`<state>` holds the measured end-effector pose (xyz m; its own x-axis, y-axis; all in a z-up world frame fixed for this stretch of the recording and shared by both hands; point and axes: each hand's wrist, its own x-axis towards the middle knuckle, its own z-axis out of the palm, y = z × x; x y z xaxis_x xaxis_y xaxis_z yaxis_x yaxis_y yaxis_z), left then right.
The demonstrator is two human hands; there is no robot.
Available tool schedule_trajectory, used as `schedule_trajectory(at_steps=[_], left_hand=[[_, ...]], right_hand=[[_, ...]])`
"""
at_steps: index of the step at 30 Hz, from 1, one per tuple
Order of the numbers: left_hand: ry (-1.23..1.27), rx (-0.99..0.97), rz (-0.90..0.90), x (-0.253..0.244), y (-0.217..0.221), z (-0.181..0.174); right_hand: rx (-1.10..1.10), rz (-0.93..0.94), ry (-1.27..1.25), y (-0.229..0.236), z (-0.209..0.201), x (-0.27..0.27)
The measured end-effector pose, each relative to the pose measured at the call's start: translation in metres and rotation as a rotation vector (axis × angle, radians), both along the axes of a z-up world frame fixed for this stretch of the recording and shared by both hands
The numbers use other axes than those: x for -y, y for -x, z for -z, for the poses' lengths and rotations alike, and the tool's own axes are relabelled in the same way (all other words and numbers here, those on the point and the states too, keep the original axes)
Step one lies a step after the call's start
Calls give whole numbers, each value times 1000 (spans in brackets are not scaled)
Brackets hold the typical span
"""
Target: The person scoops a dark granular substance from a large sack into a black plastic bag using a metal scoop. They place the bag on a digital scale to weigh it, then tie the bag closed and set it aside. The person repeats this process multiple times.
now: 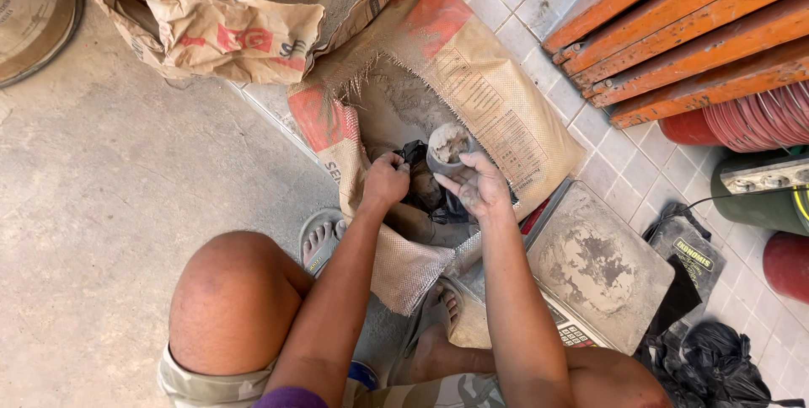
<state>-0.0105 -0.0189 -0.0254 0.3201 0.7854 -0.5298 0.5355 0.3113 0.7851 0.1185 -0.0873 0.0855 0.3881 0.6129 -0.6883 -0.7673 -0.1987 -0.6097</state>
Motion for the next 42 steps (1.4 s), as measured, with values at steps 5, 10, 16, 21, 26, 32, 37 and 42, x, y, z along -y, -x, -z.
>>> schedule_trajectory(at_steps=[5, 10, 16, 21, 26, 32, 37, 42], left_hand=[[19, 46, 1, 1, -2, -2], [-24, 11, 97, 6, 0, -29], [-74, 103, 65, 6, -1, -17], [-85, 136, 19, 2, 2, -9], [-80, 130, 15, 5, 6, -16], [-15, 121, -8, 7, 14, -49], [16, 82, -83, 1, 2, -33], [40, 108, -130, -9, -11, -18]], right_hand=[[-52, 10, 105, 9, 24, 32], [317, -35, 239, 22, 86, 30], [1570, -365, 445, 24, 124, 35], [2351, -242, -98, 15, 138, 36], [2248, -89, -46, 1, 139, 33], [1291, -72, 467, -24, 119, 20], [1078, -270, 666, -56, 136, -1], [412, 163, 146, -42, 115, -64]])
